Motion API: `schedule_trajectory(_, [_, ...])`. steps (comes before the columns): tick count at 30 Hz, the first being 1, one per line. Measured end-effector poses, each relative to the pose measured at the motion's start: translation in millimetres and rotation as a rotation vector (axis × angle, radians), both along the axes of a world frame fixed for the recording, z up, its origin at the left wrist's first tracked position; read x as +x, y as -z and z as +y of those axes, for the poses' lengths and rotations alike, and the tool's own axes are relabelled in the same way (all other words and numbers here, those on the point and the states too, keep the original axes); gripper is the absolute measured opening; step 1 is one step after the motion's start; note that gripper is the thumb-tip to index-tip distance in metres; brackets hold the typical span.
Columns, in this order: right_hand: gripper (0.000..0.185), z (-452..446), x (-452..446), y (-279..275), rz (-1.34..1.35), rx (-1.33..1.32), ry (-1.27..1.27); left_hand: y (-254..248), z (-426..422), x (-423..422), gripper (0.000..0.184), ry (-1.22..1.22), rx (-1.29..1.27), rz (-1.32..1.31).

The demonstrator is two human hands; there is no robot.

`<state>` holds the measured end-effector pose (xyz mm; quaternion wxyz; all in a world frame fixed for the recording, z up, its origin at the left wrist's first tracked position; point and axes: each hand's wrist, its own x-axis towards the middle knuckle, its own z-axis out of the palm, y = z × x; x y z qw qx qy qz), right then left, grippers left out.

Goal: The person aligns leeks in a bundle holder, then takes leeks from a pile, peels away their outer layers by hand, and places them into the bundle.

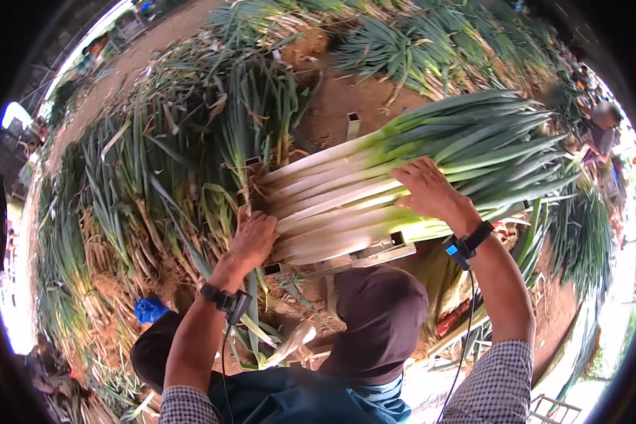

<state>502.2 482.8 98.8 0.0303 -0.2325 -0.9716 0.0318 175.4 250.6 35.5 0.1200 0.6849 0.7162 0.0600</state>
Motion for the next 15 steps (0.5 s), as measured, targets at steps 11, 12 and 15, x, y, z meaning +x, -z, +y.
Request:
schedule_trajectory(11, [0.023,13,-9,-6,0.077,0.071,-0.105,3,2,130,0.04,0.073,0.394,-0.426])
schedule_trajectory(12, [0.022,16,-6,-11,0.068,0.073,-0.09,9,16,133,0.044,0.101,0.421,-0.387])
schedule_trajectory(15, [0.016,21,-6,-32,0.014,0.201,-0.1,9,54,137,0.025,-0.09,0.449,-0.389])
